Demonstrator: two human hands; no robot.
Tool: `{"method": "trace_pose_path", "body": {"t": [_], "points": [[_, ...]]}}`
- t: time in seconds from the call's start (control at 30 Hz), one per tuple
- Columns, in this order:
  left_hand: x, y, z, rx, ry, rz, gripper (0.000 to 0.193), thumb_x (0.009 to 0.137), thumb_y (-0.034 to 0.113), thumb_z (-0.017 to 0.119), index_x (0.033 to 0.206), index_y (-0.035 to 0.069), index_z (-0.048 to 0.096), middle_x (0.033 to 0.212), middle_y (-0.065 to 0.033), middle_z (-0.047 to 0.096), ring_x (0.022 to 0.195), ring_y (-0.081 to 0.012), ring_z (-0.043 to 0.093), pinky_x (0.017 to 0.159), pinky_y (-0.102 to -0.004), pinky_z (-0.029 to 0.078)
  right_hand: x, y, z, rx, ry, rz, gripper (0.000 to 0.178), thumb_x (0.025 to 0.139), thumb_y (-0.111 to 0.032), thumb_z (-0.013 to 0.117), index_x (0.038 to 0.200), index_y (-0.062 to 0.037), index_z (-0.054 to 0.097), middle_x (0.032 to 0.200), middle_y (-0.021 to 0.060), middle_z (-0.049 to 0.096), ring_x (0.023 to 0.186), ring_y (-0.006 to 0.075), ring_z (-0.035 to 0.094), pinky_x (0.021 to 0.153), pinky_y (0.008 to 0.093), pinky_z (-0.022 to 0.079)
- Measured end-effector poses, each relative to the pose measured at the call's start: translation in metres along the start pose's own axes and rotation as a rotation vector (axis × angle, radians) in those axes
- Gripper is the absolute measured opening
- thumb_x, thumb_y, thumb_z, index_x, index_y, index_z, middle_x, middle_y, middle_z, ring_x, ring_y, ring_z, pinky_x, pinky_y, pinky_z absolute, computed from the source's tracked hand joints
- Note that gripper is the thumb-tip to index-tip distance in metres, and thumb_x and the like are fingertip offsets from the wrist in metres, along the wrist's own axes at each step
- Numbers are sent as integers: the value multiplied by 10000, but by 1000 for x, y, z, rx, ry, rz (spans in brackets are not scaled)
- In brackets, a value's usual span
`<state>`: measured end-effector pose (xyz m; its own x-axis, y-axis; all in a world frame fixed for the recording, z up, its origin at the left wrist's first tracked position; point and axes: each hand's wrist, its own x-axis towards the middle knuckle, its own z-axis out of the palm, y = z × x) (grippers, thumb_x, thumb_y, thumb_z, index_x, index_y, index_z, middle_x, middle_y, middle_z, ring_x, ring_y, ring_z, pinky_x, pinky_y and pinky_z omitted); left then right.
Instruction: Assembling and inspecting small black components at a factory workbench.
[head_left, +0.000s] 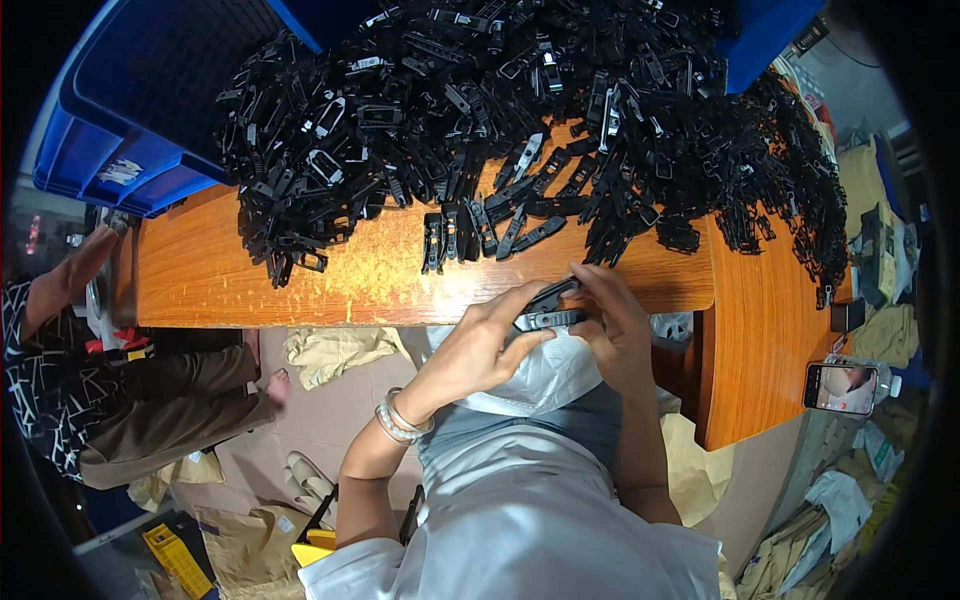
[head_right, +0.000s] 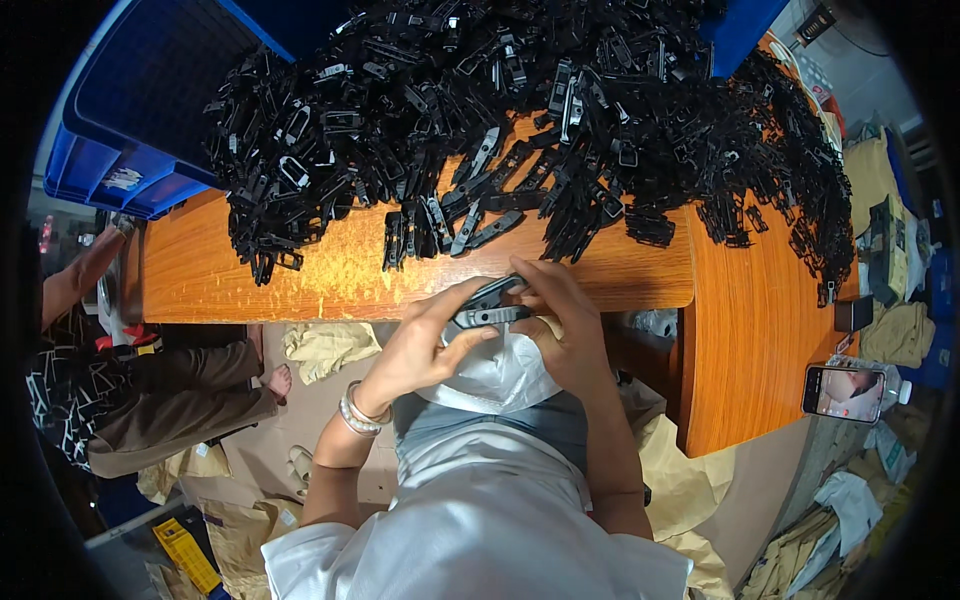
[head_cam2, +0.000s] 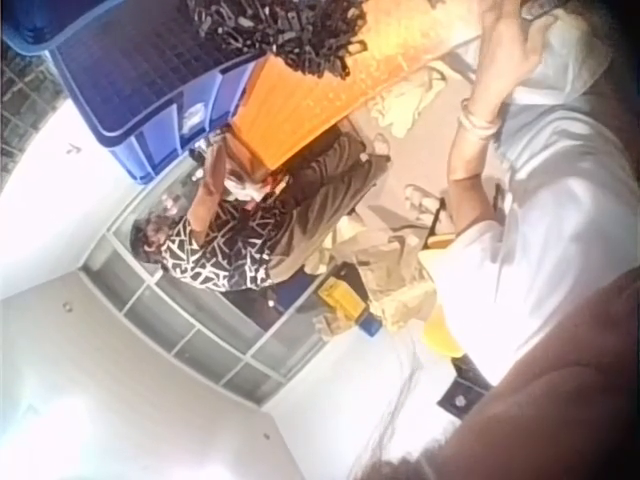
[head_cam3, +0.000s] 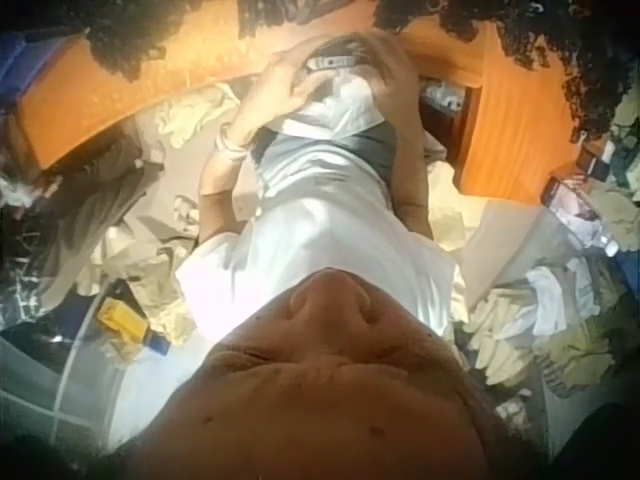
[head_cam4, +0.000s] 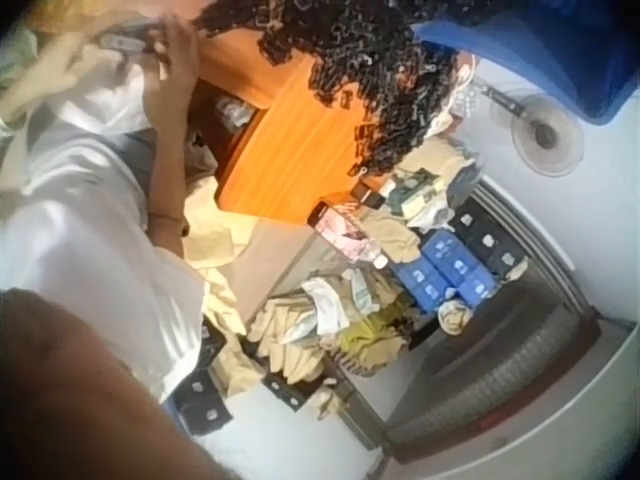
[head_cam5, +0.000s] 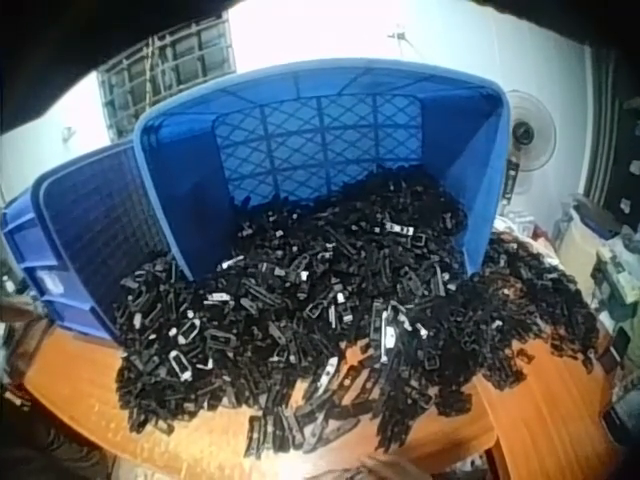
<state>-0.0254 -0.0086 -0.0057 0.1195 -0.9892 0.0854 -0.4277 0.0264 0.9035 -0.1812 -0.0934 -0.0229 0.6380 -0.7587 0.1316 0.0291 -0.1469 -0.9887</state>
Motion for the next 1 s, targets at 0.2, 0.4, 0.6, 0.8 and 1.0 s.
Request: {"method": "trace_pose_path", "body": {"t": [0.2, 0.4, 0.6, 0.8, 1.0], "points": [[0, 4, 3, 95, 25, 113, 404, 775, 122, 610, 1120, -33, 468, 874, -236, 591, 716, -398, 591, 632, -400, 478, -1, 2, -5, 5, -48, -9, 600, 579, 182, 565, 1150, 5, 516, 1081, 80, 466, 925, 148, 527, 789, 239, 451], [2, 5, 0, -1, -42, -3, 435, 725, 108, 656, 1092, -75, 513, 904, -250, 605, 811, -317, 630, 716, -330, 492, 1, 3, -5, -115, -36, -57, 510, 593, 116, 613, 1089, 13, 549, 998, 68, 484, 855, 130, 539, 730, 222, 454], [5, -1, 8, 56, 42, 73, 444, 740, 93, 644, 1128, -58, 492, 968, -236, 596, 874, -314, 616, 743, -328, 484, 1, 2, 4, -55, 69, -12, 408, 612, 135, 588, 1009, 41, 566, 1092, 114, 506, 886, 148, 569, 734, 214, 482], [7, -2, 9, -108, 43, -10, 413, 781, 104, 606, 1138, -42, 461, 984, -245, 569, 913, -382, 569, 746, -369, 465, -3, -2, 13, -314, 298, -164, 279, 614, 166, 546, 872, 72, 596, 1132, 150, 542, 845, 163, 608, 695, 230, 510], [6, -1, 4, -123, 23, -42, 412, 772, 100, 615, 1129, -51, 474, 987, -247, 572, 916, -370, 575, 750, -364, 464, 3, -4, 9, -307, 230, -177, 246, 614, 134, 577, 850, 64, 591, 1145, 141, 538, 827, 144, 597, 638, 206, 487]]}}
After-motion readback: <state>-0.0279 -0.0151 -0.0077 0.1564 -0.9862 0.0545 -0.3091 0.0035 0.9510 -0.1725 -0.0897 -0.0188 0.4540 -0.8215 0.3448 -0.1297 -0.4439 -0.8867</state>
